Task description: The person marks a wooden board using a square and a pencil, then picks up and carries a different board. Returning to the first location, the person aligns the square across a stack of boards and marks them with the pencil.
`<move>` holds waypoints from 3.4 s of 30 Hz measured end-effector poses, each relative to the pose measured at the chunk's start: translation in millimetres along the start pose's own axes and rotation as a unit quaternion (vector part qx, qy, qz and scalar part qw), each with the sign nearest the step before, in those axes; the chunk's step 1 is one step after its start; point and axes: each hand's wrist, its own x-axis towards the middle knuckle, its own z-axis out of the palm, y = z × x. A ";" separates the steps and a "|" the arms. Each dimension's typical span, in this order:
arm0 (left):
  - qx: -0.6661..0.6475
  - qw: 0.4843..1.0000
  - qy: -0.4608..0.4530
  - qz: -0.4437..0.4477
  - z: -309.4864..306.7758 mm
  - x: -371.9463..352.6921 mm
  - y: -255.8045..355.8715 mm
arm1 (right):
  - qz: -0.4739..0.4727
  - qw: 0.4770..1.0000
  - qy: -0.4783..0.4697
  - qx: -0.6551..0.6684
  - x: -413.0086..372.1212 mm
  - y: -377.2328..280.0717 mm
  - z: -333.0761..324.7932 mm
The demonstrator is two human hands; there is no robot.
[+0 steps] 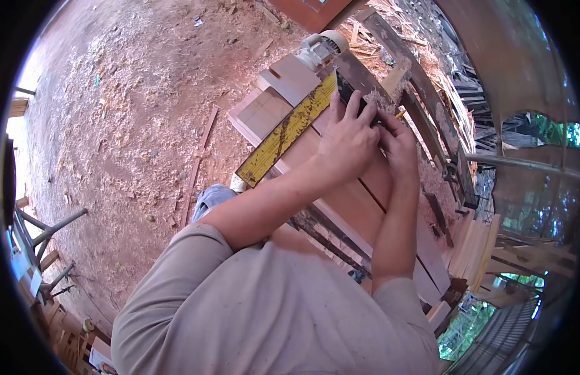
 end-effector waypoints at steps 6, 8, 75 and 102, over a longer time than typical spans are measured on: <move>0.002 1.000 0.001 0.005 -1.7 -0.7 -0.4 | 0.003 1.000 -0.004 -0.003 0.1 -1.1 0.5; 0.000 1.000 0.007 0.008 -1.7 -0.7 -0.8 | 0.002 1.000 0.002 0.023 -2.0 -3.2 4.1; 0.029 0.999 -0.003 0.018 -5.6 0.1 -3.4 | 0.010 1.000 -0.016 0.024 -0.3 -7.4 4.2; 0.037 0.999 0.017 0.014 -0.9 -1.2 -2.9 | 0.005 0.999 -0.023 0.042 1.9 -4.4 4.2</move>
